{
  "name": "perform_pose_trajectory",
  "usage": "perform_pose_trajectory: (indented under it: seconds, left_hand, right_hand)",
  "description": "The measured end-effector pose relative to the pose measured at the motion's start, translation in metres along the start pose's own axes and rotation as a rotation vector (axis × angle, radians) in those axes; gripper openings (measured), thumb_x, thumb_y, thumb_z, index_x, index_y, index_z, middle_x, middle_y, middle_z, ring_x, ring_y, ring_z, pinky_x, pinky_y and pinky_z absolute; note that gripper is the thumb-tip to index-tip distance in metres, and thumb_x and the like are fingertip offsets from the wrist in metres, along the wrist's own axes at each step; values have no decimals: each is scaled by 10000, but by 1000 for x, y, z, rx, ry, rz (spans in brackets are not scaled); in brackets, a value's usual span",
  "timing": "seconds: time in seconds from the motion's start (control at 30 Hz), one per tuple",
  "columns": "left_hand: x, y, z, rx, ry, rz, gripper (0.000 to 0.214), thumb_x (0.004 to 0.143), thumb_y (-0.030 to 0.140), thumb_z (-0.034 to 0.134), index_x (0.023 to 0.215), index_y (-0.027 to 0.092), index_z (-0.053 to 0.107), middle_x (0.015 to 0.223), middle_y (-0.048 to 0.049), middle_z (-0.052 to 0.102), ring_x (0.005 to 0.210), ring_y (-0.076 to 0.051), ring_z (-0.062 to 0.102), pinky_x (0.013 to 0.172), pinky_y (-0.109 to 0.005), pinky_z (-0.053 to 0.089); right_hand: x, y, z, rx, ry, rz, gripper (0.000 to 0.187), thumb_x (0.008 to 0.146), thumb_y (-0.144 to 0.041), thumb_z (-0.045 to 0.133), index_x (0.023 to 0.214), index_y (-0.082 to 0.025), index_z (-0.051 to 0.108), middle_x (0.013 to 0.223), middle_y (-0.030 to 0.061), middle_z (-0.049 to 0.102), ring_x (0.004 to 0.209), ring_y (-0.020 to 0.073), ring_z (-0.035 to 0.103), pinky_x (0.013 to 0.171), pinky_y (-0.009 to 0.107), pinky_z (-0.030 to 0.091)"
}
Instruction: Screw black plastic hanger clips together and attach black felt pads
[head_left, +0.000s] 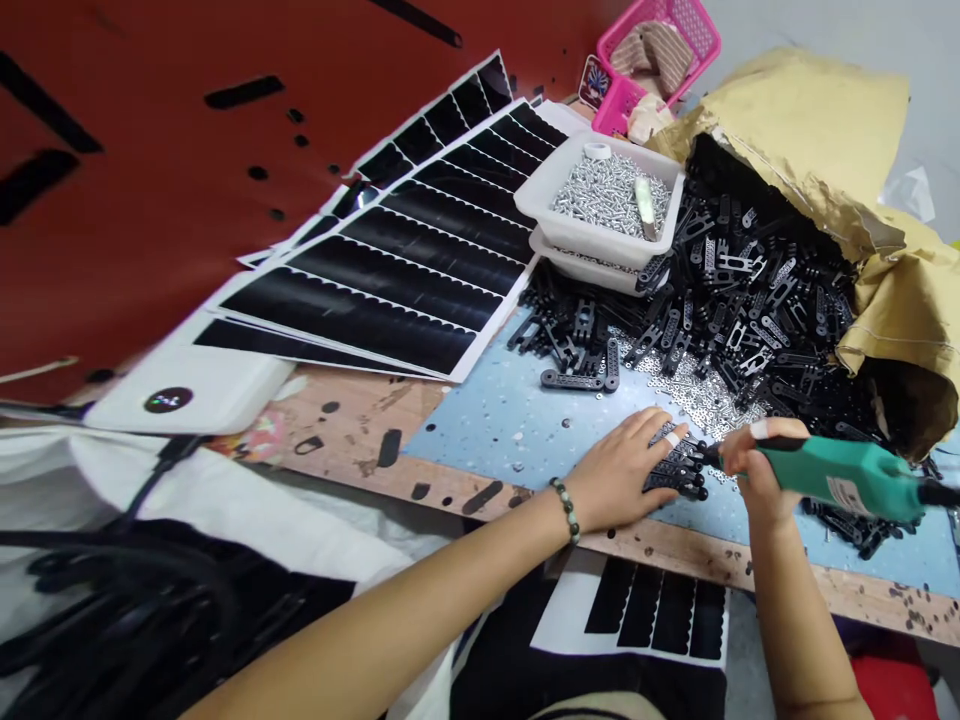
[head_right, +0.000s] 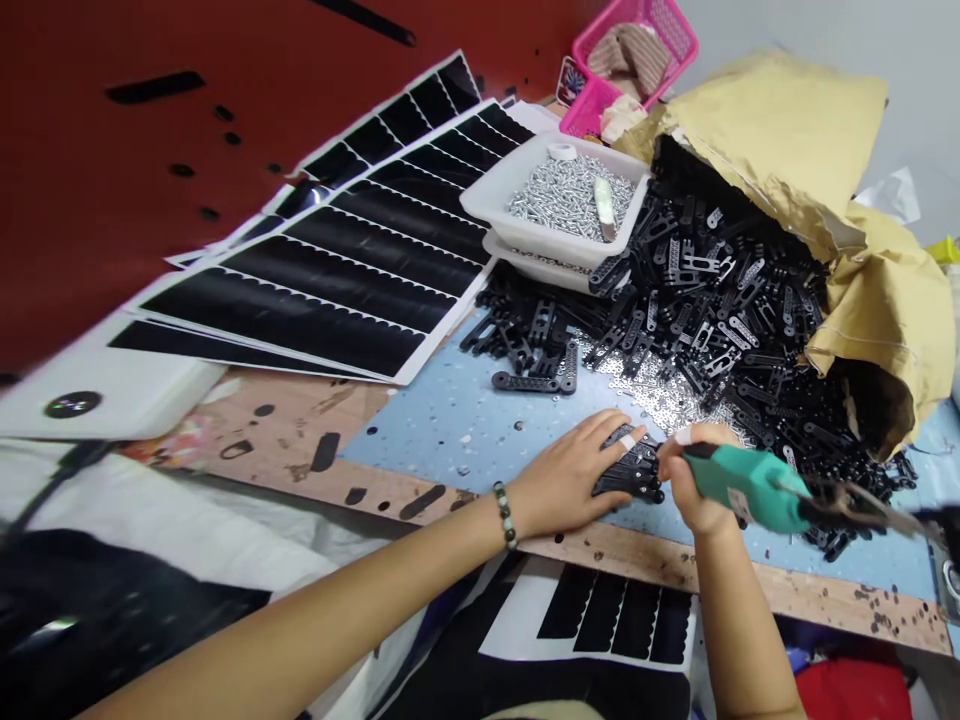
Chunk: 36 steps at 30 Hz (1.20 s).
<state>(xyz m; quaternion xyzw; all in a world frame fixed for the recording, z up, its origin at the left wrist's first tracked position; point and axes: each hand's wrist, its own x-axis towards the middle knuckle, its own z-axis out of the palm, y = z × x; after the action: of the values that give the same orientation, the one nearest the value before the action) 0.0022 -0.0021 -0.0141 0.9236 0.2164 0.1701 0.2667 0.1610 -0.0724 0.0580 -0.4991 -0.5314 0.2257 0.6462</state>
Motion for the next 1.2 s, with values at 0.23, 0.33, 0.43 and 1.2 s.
perform_pose_trajectory:
  seconds: [0.23,0.33,0.43,1.2]
  left_hand:
    - [0,0,2,32,-2,0,733,780,501,628,1389,208,345,1387,-137,380,1341,-337,283,1097,-502,299]
    - [-1,0,1,21,-2,4,738,769,483,648,1382,189,363,1382,-148,385,1338,-340,284,1100,-500,301]
    - [-2,0,1,6,12,7,744,759,463,661,1381,186,362,1380,-151,387,1335,-338,293,1099,-503,302]
    - [-2,-1,1,59,7,0,733,775,487,647,1378,175,372,1385,-153,390,1327,-332,306,1094,-477,316]
  right_hand:
    - [-1,-14,4,88,-2,-102,120,840,-321,541,907,-258,463,503,-102,469,385,112,460,498,304,433]
    - [1,-9,6,106,1,-78,106,851,-292,534,917,-248,463,510,-99,476,394,110,469,511,303,440]
    - [3,-3,8,112,-43,-41,110,848,-252,546,915,-238,459,516,-94,493,407,109,481,508,293,441]
    - [-6,-14,5,-25,-17,-133,129,896,-389,475,857,-266,477,490,-72,433,370,133,422,436,315,420]
